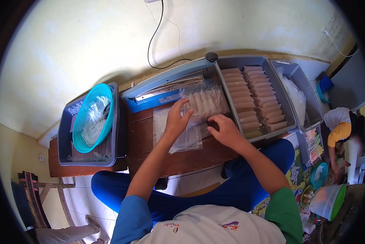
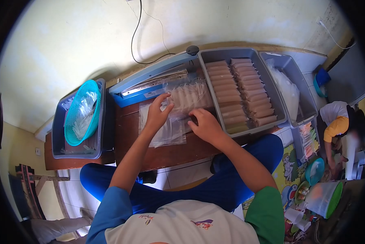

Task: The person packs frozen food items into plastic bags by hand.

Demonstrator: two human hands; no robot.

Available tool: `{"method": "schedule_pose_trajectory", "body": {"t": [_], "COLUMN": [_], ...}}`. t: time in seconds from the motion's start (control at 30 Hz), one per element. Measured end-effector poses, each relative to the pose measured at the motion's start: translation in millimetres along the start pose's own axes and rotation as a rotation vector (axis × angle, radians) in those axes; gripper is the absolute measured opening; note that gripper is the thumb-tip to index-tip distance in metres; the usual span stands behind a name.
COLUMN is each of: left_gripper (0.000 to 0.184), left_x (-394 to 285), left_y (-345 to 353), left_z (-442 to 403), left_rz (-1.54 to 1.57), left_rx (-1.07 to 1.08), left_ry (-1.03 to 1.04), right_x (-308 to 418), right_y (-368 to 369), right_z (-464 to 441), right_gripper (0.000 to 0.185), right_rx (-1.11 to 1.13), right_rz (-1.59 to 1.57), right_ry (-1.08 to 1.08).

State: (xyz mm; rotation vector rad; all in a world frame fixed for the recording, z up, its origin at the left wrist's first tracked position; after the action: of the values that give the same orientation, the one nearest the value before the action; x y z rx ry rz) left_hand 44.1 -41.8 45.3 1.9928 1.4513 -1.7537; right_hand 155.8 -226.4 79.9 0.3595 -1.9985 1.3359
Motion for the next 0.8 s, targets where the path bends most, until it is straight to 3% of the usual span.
{"method": "schedule_pose_trajectory", "body": {"t": [0.03,0.2,0.33,0.43,0.5,0.63,0.7,0.8], "left_gripper": [0.043,0.040,0.036,0.034,0.034,0.033,0.033,0.035], "left_x": [1,10,13,13,11,9,9,9], "left_y": [1,8,15,19,21,21,20,21], "left_z": [-5,-36,-52,-56,-57,-57,-58,-59], "left_rz": [-0.080,-0.259,-0.464,-0.468,-0.467,-0.484,-0.489,-0.494], "left_rx": [0.020,0.011,-0.019,0.044,0.057,0.121,0.135,0.177], "left_ry": [0.114,0.273,0.414,0.358,0.367,0.353,0.348,0.290], "right_x": [-3,-14,-40,-54,-61,-45,-42,-56], "right_y": [1,7,6,6,7,16,15,22], "right_z": [-3,-37,-84,-115,-129,-131,-132,-129], "right_gripper": [0.029,0.032,0.029,0.028,0.027,0.026,0.026,0.028], "right_rx": [0.001,-0.151,-0.141,-0.114,-0.036,-0.103,0.113,0.135], "right_rz": [0.000,0.253,0.456,0.592,0.586,0.745,0.603,0.592], "right_ry": [0.003,-0.130,-0.188,-0.252,-0.125,-0.110,0.241,0.250]}}
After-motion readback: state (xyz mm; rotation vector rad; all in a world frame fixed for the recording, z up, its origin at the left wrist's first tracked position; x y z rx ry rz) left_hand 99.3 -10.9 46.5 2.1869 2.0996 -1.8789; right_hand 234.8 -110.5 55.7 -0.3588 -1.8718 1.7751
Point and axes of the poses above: each hand's wrist, its own z-axis away from the middle knuckle, its own y-axis out of the palm, x = y × z, the point moved 3 cm from there along -z, towards the middle knuckle, and after that the axes turned 1 degree about -x, right-handed, at the moved point
